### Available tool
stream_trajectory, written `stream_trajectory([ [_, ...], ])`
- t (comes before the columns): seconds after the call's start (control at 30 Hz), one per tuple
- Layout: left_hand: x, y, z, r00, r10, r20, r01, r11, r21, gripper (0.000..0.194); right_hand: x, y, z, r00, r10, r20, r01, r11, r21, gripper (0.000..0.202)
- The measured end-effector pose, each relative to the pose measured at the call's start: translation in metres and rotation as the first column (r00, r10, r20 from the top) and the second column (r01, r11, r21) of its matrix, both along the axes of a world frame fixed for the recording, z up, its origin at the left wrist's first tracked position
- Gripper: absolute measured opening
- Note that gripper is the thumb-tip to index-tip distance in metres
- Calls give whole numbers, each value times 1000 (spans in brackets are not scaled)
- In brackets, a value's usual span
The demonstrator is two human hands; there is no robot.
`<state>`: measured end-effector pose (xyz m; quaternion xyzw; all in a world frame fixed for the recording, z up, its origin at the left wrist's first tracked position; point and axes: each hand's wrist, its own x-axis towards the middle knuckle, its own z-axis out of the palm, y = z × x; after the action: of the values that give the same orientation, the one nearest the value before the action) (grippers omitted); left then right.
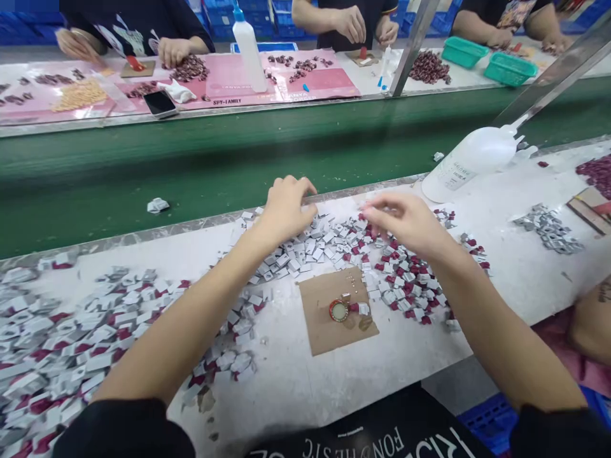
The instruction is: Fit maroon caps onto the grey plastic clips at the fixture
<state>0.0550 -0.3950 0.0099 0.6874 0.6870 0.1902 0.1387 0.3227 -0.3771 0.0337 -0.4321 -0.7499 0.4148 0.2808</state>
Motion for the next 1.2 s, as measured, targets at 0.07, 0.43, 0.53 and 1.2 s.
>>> stream_trajectory([
  [0.07, 6, -35, -2, 975, -202, -94, 205, 978, 26, 23, 26, -46, -3, 999, -30, 28, 32, 999, -39, 35],
  [0.43, 24, -83, -16, 943, -245, -226, 245, 969, -28, 10, 68, -174, -70, 941, -281, -191, 175, 882, -438, 24],
  [0.53, 26, -97, -11, 982, -185, 43, 184, 982, 33, 13, 69, -182, -75, 899, -340, -278, 151, 833, -532, 22],
  [1.2, 36, -184, -33, 589, 141, 795, 35, 979, -200, 17, 20, -186, -79, 923, -207, -326, 151, 970, -188, 24],
])
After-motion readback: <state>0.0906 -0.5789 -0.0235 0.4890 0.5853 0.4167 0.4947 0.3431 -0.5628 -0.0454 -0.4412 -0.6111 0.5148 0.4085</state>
